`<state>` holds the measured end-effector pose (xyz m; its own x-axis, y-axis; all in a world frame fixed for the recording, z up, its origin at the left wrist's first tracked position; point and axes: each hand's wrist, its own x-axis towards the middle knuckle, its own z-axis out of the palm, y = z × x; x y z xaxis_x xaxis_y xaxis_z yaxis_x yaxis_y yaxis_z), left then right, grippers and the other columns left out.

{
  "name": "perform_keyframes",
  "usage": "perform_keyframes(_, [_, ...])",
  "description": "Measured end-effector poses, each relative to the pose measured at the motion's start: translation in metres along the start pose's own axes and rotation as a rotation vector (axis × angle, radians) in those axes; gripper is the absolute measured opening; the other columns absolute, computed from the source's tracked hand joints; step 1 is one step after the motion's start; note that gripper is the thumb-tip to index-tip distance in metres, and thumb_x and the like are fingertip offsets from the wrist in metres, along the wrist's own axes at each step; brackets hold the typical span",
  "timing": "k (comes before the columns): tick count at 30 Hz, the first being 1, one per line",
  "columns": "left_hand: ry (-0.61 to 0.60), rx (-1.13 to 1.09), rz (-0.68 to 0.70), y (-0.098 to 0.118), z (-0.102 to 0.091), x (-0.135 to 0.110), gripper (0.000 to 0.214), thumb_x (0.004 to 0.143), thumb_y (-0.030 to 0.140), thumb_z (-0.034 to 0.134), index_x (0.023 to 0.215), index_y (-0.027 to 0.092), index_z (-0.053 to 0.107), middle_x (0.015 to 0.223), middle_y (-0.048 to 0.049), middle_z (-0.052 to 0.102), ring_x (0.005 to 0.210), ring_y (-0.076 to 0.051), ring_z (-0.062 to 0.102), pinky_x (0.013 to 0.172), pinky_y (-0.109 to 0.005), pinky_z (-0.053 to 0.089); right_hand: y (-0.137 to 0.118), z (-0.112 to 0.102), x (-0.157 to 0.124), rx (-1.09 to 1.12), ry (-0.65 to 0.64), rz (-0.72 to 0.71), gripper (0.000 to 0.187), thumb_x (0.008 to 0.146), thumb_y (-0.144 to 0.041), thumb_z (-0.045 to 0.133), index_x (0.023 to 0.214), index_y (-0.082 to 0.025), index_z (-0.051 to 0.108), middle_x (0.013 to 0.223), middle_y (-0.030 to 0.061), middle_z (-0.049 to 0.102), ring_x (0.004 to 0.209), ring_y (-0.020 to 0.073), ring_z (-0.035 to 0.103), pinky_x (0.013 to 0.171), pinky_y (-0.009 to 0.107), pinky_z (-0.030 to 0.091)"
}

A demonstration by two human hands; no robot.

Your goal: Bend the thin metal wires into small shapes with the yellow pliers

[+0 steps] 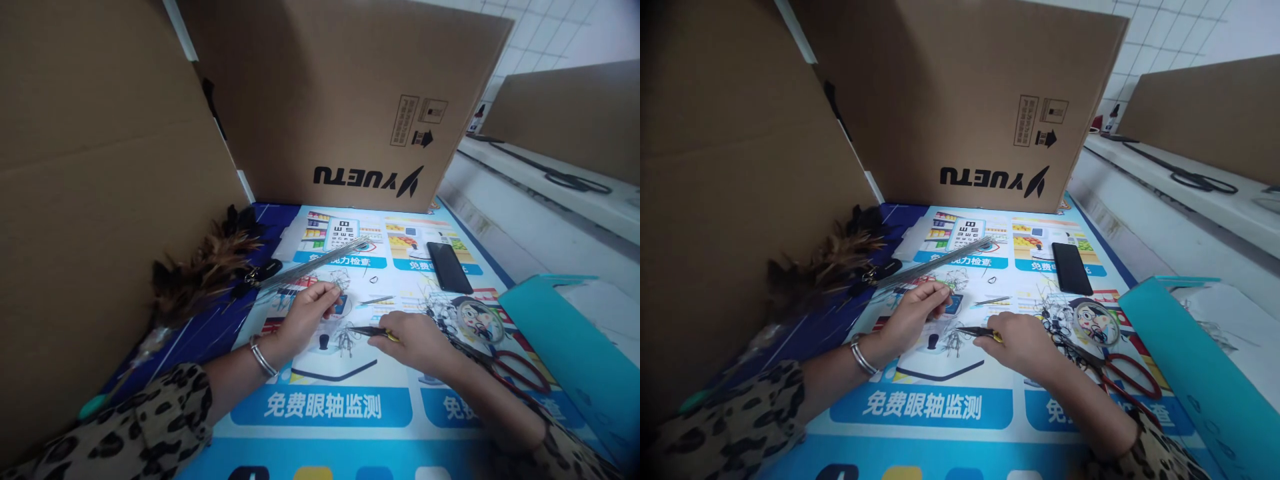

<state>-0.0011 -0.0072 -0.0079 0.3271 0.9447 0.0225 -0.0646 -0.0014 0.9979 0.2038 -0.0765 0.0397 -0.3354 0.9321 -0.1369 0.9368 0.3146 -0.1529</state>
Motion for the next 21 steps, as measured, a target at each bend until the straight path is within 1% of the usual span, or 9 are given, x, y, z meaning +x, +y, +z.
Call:
perform_keyframes(3, [0.004,0.008,-0.005,0.0,0.0,0.0,0.022,0.082,0.036,0.052,0.075,0.016,0.058,0.07,-0.0007,0.057,0.057,-0.009,0.046,0.052,-0.021,0.034,0.002,-0.006,0.0,0.042,-0.033,0.02,0.042,0.085,-0.056,0.034,0.082,-0.022,0.059,0.082,0.0015,0.064,0.072,0.0154,0.057,0.053,0.022,0.025])
perform_keyframes(5, [0.01,0.004,-0.005,0.0,0.0,0.0,0.022,0.081,0.037,0.052,0.075,0.016,0.058,0.069,-0.0006,0.057,0.057,-0.009,0.046,0.052,-0.021,0.034,0.002,-0.01,-0.001,0.069,-0.081,0.033,0.043,0.085,-0.056,0.033,0.081,-0.023,0.059,0.079,0.001,0.064,0.069,0.0146,0.056,0.051,0.021,0.025])
perform_keyframes(8, [0.018,-0.007,-0.01,0.001,0.001,-0.001,0.022,0.08,0.037,0.053,0.075,0.016,0.058,0.07,-0.0008,0.058,0.056,-0.009,0.046,0.051,-0.021,0.034,0.003,-0.012,-0.001,0.044,-0.118,0.061,0.043,0.085,-0.056,0.032,0.082,-0.024,0.061,0.077,0.0009,0.064,0.067,0.015,0.056,0.049,0.021,0.025])
perform_keyframes(11, [0.032,-0.008,-0.014,0.002,0.002,-0.001,0.023,0.08,0.037,0.053,0.073,0.016,0.058,0.069,-0.0012,0.058,0.055,-0.01,0.046,0.05,-0.021,0.033,0.003,-0.011,-0.001,-0.059,-0.054,0.091,0.042,0.084,-0.056,0.034,0.085,-0.024,0.06,0.081,0.0021,0.064,0.071,0.017,0.057,0.052,0.023,0.027])
perform_keyframes(13, [0.034,-0.01,-0.013,0.003,0.002,-0.001,0.023,0.08,0.037,0.053,0.073,0.016,0.058,0.068,-0.001,0.058,0.055,-0.009,0.046,0.05,-0.021,0.033,0.003,-0.01,-0.001,-0.121,-0.006,0.085,0.04,0.084,-0.055,0.035,0.087,-0.023,0.06,0.084,0.0033,0.063,0.075,0.0182,0.057,0.055,0.024,0.029])
perform_keyframes(17, [0.03,-0.003,-0.008,0.004,0.002,-0.001,0.024,0.081,0.037,0.053,0.073,0.015,0.059,0.068,-0.0009,0.058,0.055,-0.009,0.046,0.05,-0.02,0.033,-0.001,-0.007,-0.002,-0.209,0.057,0.02,0.037,0.086,-0.052,0.037,0.088,-0.022,0.059,0.086,0.0056,0.061,0.08,0.0194,0.054,0.063,0.026,0.032])
perform_keyframes(21, [0.028,0.007,-0.006,0.002,0.002,-0.001,0.025,0.081,0.038,0.052,0.073,0.015,0.058,0.069,-0.0009,0.058,0.055,-0.009,0.046,0.051,-0.021,0.034,-0.006,-0.003,-0.001,-0.284,0.122,-0.058,0.029,0.086,-0.045,0.042,0.088,-0.02,0.058,0.086,0.0063,0.059,0.083,0.0211,0.051,0.067,0.03,0.032])
